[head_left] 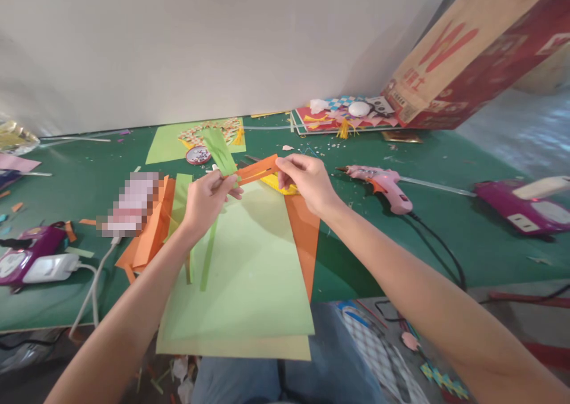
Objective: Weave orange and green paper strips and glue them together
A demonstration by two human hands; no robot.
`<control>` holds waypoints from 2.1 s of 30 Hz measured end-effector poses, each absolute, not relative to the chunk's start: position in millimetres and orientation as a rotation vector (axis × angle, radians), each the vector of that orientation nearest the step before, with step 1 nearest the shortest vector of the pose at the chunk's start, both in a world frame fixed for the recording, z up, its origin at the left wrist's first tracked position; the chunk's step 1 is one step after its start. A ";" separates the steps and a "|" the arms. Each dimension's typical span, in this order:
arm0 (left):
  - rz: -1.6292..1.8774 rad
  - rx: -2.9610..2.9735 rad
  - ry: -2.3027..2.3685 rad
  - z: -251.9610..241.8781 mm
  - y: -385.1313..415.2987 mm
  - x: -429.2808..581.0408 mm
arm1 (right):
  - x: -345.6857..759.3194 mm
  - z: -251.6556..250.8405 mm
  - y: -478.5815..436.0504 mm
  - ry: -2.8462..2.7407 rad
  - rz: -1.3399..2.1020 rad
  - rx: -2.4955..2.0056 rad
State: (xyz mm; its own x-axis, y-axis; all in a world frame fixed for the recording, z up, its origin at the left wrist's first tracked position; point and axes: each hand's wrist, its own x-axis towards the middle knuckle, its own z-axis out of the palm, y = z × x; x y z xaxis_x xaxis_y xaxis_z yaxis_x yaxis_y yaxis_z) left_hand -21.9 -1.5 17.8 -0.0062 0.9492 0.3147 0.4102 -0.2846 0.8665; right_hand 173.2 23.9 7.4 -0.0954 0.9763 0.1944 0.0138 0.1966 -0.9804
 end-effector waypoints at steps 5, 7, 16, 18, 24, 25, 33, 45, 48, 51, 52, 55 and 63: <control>1.022 1.831 1.277 16.4 -4.0 -21.7 | 174.5 4.7 28.7 -1.225 0.973 -1.058; 0.910 1.877 1.219 15.8 -5.6 -21.1 | 173.6 4.8 28.6 -1.231 0.970 -1.043; 0.819 1.935 1.226 14.4 -7.0 -22.6 | 181.1 6.5 33.5 -1.098 1.026 -0.938; 0.814 1.933 1.242 14.8 -7.3 -22.9 | 183.9 7.3 35.8 -1.049 1.026 -0.926; 0.816 1.926 1.252 17.1 -8.2 -21.9 | 179.3 9.2 30.2 -1.203 1.074 -0.965; 0.813 1.929 1.256 17.2 -8.1 -21.8 | 177.6 8.8 28.4 -1.284 1.112 -0.988; 0.790 1.936 1.278 16.1 -6.3 -21.7 | 171.4 5.6 20.8 -1.778 1.211 -0.984; 0.695 1.877 1.216 16.5 -8.7 -17.4 | 167.3 6.7 14.8 -1.819 1.180 -0.972; 0.688 1.877 1.192 17.1 -8.8 -17.9 | 167.4 5.8 15.3 -1.801 1.191 -0.987; 0.641 1.881 1.176 17.1 -9.5 -18.2 | 167.5 5.2 15.7 -1.762 1.275 -1.001; 0.627 1.888 1.174 17.0 -9.7 -18.2 | 167.5 5.1 15.7 -1.752 1.296 -1.001; 0.643 1.955 1.200 15.9 -9.3 -18.2 | 167.3 5.0 15.5 -1.743 1.308 -0.985; 0.654 2.061 1.213 14.9 -8.4 -17.8 | 166.8 5.4 14.1 -1.736 1.341 -0.986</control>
State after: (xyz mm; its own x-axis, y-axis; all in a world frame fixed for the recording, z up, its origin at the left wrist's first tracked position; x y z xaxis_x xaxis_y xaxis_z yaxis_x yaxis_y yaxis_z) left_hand -17.8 -8.4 14.9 0.4477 0.8895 0.0912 0.5651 -0.3605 0.7421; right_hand 166.8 14.1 5.4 -0.4485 0.8896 0.0869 0.1408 0.1663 -0.9760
